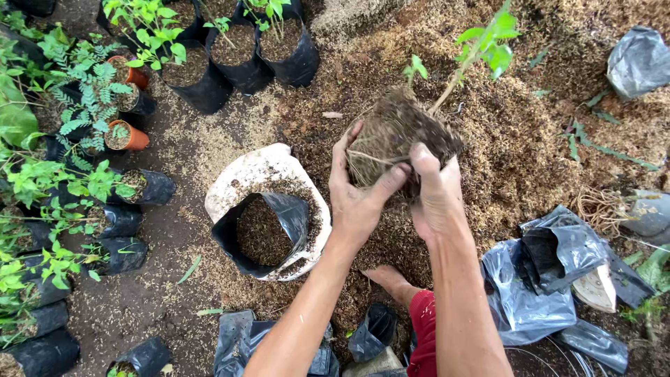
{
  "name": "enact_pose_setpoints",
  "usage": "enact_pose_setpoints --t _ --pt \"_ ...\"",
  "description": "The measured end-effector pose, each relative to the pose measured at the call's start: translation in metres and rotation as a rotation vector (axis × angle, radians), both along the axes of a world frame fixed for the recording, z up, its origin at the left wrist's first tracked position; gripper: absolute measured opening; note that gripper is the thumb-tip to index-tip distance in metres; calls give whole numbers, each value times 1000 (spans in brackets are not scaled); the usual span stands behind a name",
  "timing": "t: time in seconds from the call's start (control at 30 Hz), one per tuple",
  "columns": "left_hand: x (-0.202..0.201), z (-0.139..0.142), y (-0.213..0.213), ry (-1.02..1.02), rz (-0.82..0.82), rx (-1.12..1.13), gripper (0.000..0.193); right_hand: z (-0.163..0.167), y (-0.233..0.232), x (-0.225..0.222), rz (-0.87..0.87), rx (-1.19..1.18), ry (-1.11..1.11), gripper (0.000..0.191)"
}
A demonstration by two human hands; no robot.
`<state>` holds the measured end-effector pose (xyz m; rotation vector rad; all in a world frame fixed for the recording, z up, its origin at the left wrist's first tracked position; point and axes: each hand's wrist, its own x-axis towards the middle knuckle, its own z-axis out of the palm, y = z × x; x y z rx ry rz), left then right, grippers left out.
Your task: The person removes a plant from a black plastic bag, loosens the root ball, and places it into a white container. They then add soil and wood chips around the plant, patting it down to secure it in place.
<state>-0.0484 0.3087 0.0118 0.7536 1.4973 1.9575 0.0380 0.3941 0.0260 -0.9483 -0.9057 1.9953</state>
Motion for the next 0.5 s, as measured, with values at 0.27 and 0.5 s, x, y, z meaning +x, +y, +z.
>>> enact_pose_setpoints --t 0.27,0.5 --pt "3 -11 -2 -401 -137 53 98 10 -10 5 -42 -20 -46 66" --pt "0 -9 -4 -488 -146 220 91 17 -7 7 102 44 4 73"
